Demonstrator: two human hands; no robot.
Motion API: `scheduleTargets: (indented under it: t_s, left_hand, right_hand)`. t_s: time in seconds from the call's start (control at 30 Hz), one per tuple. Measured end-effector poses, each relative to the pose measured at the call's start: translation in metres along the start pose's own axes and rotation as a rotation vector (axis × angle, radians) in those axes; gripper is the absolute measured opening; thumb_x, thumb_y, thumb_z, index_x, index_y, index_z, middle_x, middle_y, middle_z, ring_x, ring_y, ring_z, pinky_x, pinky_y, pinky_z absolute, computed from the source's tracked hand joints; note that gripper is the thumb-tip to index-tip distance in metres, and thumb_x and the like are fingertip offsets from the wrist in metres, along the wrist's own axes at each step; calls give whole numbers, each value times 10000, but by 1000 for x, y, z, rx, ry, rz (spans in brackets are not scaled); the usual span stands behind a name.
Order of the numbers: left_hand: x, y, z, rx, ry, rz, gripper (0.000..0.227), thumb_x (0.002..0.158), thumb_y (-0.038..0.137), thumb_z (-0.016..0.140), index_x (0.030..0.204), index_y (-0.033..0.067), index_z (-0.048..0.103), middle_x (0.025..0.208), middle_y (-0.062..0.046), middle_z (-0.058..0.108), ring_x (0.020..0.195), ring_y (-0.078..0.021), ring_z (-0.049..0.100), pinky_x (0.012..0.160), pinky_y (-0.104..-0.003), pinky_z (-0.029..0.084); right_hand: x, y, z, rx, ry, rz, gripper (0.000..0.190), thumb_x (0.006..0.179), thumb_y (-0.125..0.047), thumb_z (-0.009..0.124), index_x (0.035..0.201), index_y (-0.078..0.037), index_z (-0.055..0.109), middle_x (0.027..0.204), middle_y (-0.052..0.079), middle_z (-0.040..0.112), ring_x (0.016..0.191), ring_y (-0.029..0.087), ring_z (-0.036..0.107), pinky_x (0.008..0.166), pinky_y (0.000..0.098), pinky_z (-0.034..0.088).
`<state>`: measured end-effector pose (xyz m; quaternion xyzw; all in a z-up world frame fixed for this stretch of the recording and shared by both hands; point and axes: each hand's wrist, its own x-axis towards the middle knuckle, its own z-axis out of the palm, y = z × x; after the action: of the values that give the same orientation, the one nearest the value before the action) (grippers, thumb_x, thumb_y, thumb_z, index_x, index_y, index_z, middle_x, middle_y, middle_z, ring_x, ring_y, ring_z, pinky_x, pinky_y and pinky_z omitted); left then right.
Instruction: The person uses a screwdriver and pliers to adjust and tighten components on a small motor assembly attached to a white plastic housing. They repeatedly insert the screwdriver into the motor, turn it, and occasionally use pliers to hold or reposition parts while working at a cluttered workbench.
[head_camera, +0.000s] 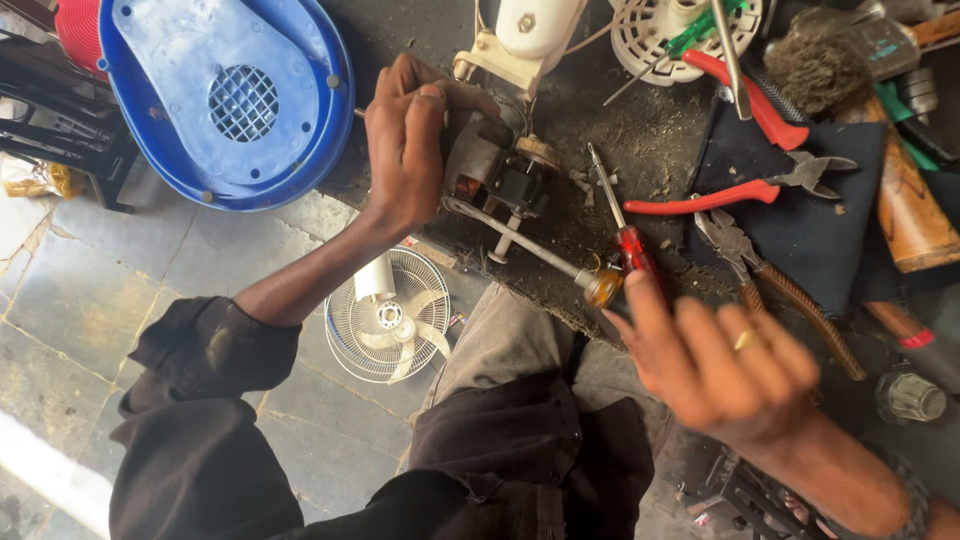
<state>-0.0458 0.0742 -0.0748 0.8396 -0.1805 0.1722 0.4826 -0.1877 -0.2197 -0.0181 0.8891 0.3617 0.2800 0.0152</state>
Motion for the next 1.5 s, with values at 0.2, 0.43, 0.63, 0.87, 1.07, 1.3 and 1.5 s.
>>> scheduleTargets:
  t_s: [0.2, 0.43, 0.63, 0.87, 1.07, 1.3, 1.5]
  left_hand:
    - [2, -3, 2, -22, -7, -24, 603, 1016, 329, 287, 975, 51, 821, 848, -78, 515, 925, -227, 421, 849, -399, 399]
    - [0, -7, 3, -33, 7, -19, 586, 1022, 318, 300, 989, 61, 825, 864, -83, 489, 944, -225, 454, 856, -401, 411]
    - [2, -3, 1, -51, -3, -11, 578, 1020, 312, 298, 991, 69, 822, 861, -78, 510, 912, -218, 484, 846, -398, 434]
    - [1, -5, 3, -25, 15, -4, 591, 1012, 311, 304, 985, 48, 833, 826, -91, 510, 900, -224, 466, 835, -418, 417]
    - [1, -6, 5, -102, -8, -6, 614, 1049, 336, 279, 983, 42, 814, 879, -72, 559, 935, -219, 479, 892, -404, 434]
    - [0, -9, 8, -36, 43, -10, 614, 1023, 336, 290, 951, 61, 835, 833, -74, 491, 921, -231, 430, 832, -413, 399]
    - [1, -9, 5, -41, 36, 10, 608, 1028, 324, 301, 980, 52, 843, 851, -86, 479, 920, -230, 449, 837, -429, 412]
  right_hand:
    - [15, 1, -3, 590, -353, 590, 295, 878, -287, 723, 1010, -27, 766, 578, 59, 678, 536, 224, 645, 528, 381, 509]
    - [19, -1, -13, -194, 91, -70, 216, 893, -124, 708, 1072, -44, 799, 797, 55, 667, 709, 203, 661, 613, 335, 535]
    - [14, -15, -6, 37, -158, 268, 401, 939, -364, 757, 1130, -12, 776, 808, 50, 634, 697, 221, 624, 591, 337, 494]
    - [12, -22, -1, -23, -48, 213, 282, 974, -223, 747, 1151, -9, 703, 962, 78, 682, 800, 227, 655, 696, 363, 555]
    - [27, -24, -2, 279, -279, 425, 332, 925, -248, 760, 1106, 27, 723, 805, 94, 688, 696, 245, 659, 555, 371, 510]
    - [31, -27, 1, -142, 18, 198, 128, 939, -109, 769, 1009, -17, 715, 844, 77, 697, 803, 245, 688, 686, 378, 563]
    - [34, -32, 17, -107, -91, 247, 306, 983, -333, 770, 1027, -32, 740, 855, 57, 693, 727, 181, 605, 553, 294, 461]
